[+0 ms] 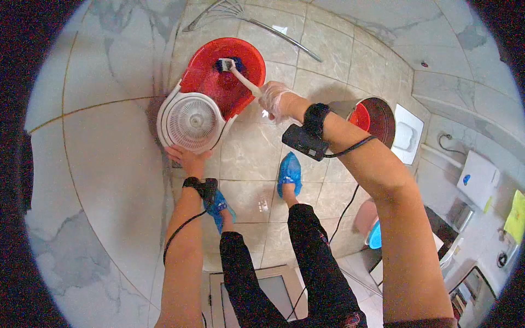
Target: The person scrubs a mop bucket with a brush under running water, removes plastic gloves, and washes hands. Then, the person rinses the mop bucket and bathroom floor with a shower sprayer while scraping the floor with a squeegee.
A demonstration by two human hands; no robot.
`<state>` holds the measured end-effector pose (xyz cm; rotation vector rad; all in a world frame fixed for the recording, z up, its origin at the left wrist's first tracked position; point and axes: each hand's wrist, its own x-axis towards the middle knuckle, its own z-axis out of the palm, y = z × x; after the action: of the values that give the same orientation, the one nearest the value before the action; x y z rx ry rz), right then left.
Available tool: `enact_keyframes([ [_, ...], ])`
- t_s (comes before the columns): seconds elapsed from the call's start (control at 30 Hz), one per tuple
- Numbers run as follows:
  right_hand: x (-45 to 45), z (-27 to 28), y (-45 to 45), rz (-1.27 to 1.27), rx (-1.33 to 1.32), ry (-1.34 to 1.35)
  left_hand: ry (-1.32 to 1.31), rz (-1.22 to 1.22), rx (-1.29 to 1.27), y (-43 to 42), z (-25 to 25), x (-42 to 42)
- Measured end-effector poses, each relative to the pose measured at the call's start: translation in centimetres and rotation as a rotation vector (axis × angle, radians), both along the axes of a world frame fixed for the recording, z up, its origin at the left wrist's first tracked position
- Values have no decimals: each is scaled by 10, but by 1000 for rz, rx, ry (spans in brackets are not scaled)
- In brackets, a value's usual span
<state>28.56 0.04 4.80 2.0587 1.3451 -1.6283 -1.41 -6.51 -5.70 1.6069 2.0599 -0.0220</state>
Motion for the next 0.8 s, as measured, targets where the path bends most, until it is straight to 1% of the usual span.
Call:
enact_keyframes([
  [0.03,4,6,1,31,9,-38,-4,3,3,0,0,0],
  [0.1,8,8,-1,186,126,-162,4,-14,37,0,-2,0],
  [0.17,10,-3,-8,436,340,-333,4,-23,59,-1,-5,-1],
  [0.27,-23,38,-9,422,270,-556,-16,-11,67,-4,-6,-2],
  [0.37,-31,18,-17,220,249,-584,-44,5,52,0,-2,-3],
  [0.43,-38,11,-20,478,255,-557,-38,-4,19,5,8,-4],
  [0.47,-40,8,-21,609,258,-545,-52,127,68,10,6,-6],
  [0.53,-50,18,-17,667,229,-525,-78,388,158,22,-13,-28],
  [0.57,-55,24,-17,695,212,-507,-322,429,-65,29,-30,-56],
  [0.6,-56,33,-15,641,172,-500,-566,464,-286,43,-54,-89],
  [0.67,-48,22,-26,579,218,-550,-787,538,-572,58,-50,-97],
  [0.7,-46,17,-32,550,239,-570,-755,592,-629,68,-19,-88],
  [0.73,-46,23,-33,590,242,-528,-722,648,-686,70,-5,-85],
  [0.77,-47,21,-37,549,232,-530,-728,617,-585,66,-18,-92],
  [0.8,-48,18,-40,505,222,-531,-732,583,-483,60,-45,-107],
])
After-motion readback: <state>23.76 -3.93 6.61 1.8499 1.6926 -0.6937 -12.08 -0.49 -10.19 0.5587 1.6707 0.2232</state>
